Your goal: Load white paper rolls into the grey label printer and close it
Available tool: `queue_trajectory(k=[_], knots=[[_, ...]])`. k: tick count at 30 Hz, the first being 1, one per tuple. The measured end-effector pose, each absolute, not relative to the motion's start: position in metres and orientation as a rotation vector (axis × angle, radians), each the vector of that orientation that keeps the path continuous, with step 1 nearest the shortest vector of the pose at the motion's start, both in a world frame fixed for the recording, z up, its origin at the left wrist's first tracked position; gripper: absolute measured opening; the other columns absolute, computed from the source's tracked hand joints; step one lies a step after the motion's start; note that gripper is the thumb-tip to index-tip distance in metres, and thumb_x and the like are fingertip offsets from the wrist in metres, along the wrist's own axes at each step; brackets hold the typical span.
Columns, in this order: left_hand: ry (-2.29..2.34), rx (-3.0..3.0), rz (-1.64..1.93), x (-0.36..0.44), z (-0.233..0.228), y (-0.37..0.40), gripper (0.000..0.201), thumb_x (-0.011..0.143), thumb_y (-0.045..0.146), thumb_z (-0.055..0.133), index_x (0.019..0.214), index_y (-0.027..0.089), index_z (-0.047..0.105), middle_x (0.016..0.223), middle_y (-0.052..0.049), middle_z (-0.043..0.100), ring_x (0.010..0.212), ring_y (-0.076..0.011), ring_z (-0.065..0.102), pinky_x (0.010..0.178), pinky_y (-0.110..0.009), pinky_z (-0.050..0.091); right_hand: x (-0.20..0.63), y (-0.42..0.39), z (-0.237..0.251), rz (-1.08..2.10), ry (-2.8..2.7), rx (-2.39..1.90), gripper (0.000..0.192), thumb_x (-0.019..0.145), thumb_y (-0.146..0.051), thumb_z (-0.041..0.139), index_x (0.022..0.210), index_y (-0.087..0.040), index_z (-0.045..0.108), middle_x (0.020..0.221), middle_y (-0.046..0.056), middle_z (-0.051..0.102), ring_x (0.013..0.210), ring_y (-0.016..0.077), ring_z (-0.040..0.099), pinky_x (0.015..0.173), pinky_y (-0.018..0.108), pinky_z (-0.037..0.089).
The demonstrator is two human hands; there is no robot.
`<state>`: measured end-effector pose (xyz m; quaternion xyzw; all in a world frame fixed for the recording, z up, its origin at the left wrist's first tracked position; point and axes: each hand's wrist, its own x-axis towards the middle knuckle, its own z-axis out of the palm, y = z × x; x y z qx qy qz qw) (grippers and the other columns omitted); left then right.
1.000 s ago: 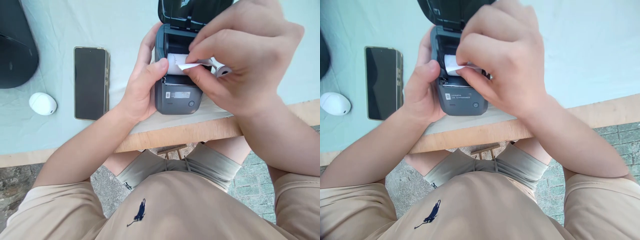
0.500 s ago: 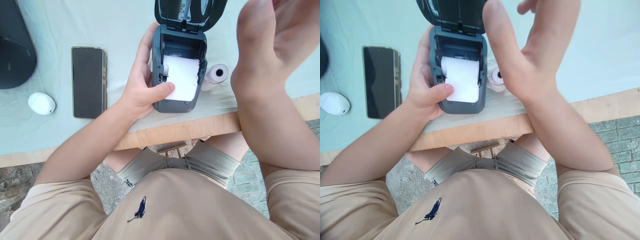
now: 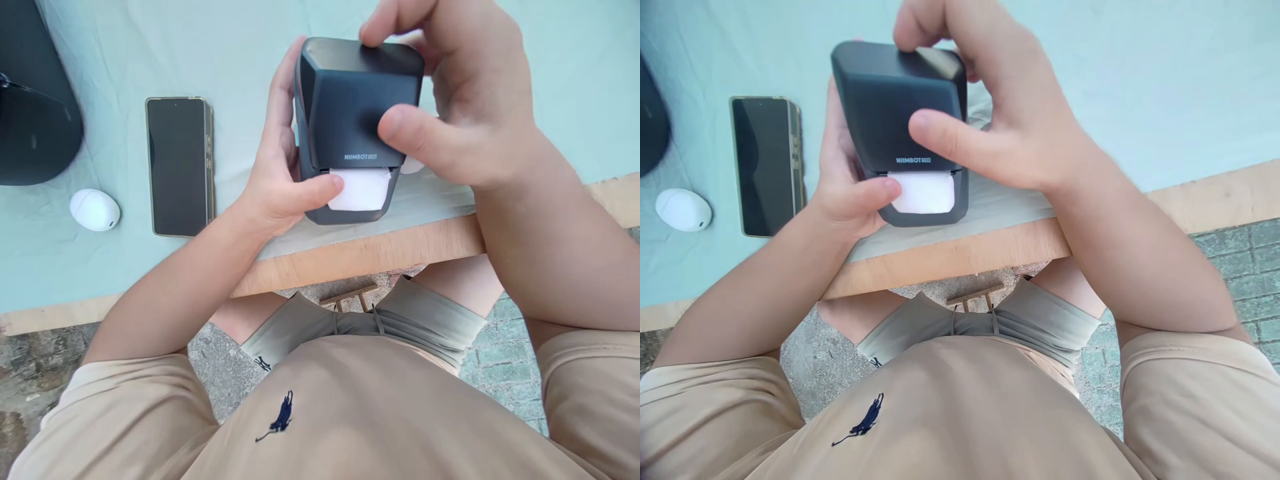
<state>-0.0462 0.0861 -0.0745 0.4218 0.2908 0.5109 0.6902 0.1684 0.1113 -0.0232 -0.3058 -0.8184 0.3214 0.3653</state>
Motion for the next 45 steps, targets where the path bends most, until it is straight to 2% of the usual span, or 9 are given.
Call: queue_trajectory(k=[3, 7, 14, 18, 24, 28, 37, 40, 45], knots=[[0.6, 1.037, 1.175, -0.044, -0.077, 0.083, 0.066, 0.071, 0.039, 0.089, 0.13, 0.04, 0.06, 0.137, 0.0, 0.064, 0.139, -0.0364, 0.058, 0.105, -0.049, 0.058, 0.169, 0.112, -0.02, 0.899, -2.193, -0.77, 0.071, 0.092, -0.061, 0.058, 0.132, -0.003, 0.052, 0.13, 0.009, 0.057, 0.106, 0.0058, 0.056, 0.084, 0.02, 0.046], [0.565, 1.141, 1.143, -0.045, -0.085, 0.086, 0.068, 0.068, 0.052, 0.089, 0.127, 0.032, 0.061, 0.119, -0.005, 0.068, 0.117, -0.0362, 0.069, 0.09, -0.047, 0.06, 0.168, 0.109, -0.016, 0.881, -2.264, -0.785, 0.074, 0.088, -0.068, 0.058, 0.132, -0.009, 0.05, 0.131, 0.005, 0.057, 0.099, 0.003, 0.052, 0.078, 0.019, 0.041], [0.577, 1.128, 1.099, -0.043, -0.075, 0.08, 0.052, 0.073, 0.045, 0.084, 0.119, 0.033, 0.063, 0.114, -0.004, 0.068, 0.104, -0.0298, 0.071, 0.082, -0.042, 0.06, 0.169, 0.11, -0.014, 0.945, -2.262, -0.837, 0.062, 0.088, -0.063, 0.061, 0.129, -0.019, 0.05, 0.13, -0.002, 0.056, 0.095, 0.0006, 0.048, 0.076, 0.017, 0.039], [0.682, 0.998, 1.138, -0.033, -0.06, 0.071, 0.038, 0.077, 0.035, 0.078, 0.111, 0.031, 0.063, 0.113, -0.003, 0.069, 0.108, -0.03, 0.072, 0.081, -0.041, 0.059, 0.168, 0.113, -0.019, 0.87, -2.258, -0.821, 0.072, 0.088, -0.068, 0.059, 0.132, -0.012, 0.05, 0.133, 0.004, 0.057, 0.096, 0.0017, 0.051, 0.074, 0.017, 0.042], [0.752, 1.01, 1.071, -0.036, -0.054, 0.069, 0.05, 0.072, 0.049, 0.083, 0.115, 0.033, 0.062, 0.115, -0.006, 0.071, 0.118, -0.0378, 0.068, 0.076, -0.044, 0.058, 0.168, 0.114, -0.021, 0.903, -2.266, -0.81, 0.074, 0.09, -0.069, 0.055, 0.131, -0.007, 0.05, 0.127, 0.008, 0.057, 0.092, 0.0038, 0.05, 0.075, 0.021, 0.042], [0.782, 0.984, 1.089, -0.037, -0.055, 0.069, 0.045, 0.077, 0.037, 0.077, 0.119, 0.034, 0.06, 0.114, -0.003, 0.069, 0.118, -0.0342, 0.068, 0.087, -0.045, 0.057, 0.168, 0.114, -0.022, 0.869, -2.287, -0.784, 0.08, 0.089, -0.071, 0.054, 0.135, -0.006, 0.049, 0.136, 0.009, 0.054, 0.104, 0.0063, 0.054, 0.076, 0.02, 0.044], [0.716, 0.948, 1.088, -0.038, -0.057, 0.073, 0.04, 0.077, 0.037, 0.079, 0.115, 0.033, 0.064, 0.104, -0.005, 0.06, 0.081, -0.0225, 0.065, 0.063, -0.035, 0.048, 0.166, 0.107, -0.018, 0.841, -2.234, -0.862, 0.062, 0.091, -0.061, 0.057, 0.132, -0.014, 0.053, 0.129, 0.003, 0.053, 0.104, 0.0067, 0.053, 0.081, 0.02, 0.048], [0.743, 0.961, 1.107, -0.037, -0.06, 0.075, 0.041, 0.077, 0.041, 0.079, 0.115, 0.032, 0.064, 0.105, -0.006, 0.06, 0.083, -0.0246, 0.066, 0.065, -0.037, 0.049, 0.165, 0.107, -0.019, 0.893, -2.188, -0.837, 0.062, 0.09, -0.058, 0.06, 0.132, -0.013, 0.053, 0.131, 0.004, 0.053, 0.103, 0.006, 0.055, 0.075, 0.018, 0.047], [0.754, 1.015, 1.124, -0.033, -0.055, 0.076, 0.038, 0.078, 0.05, 0.073, 0.111, 0.032, 0.066, 0.115, -0.006, 0.067, 0.103, -0.0315, 0.069, 0.078, -0.043, 0.059, 0.164, 0.113, -0.025, 1.001, -2.081, -0.8, 0.065, 0.087, -0.054, 0.064, 0.132, -0.009, 0.051, 0.134, 0.011, 0.056, 0.123, 0.0141, 0.059, 0.087, 0.023, 0.052]])
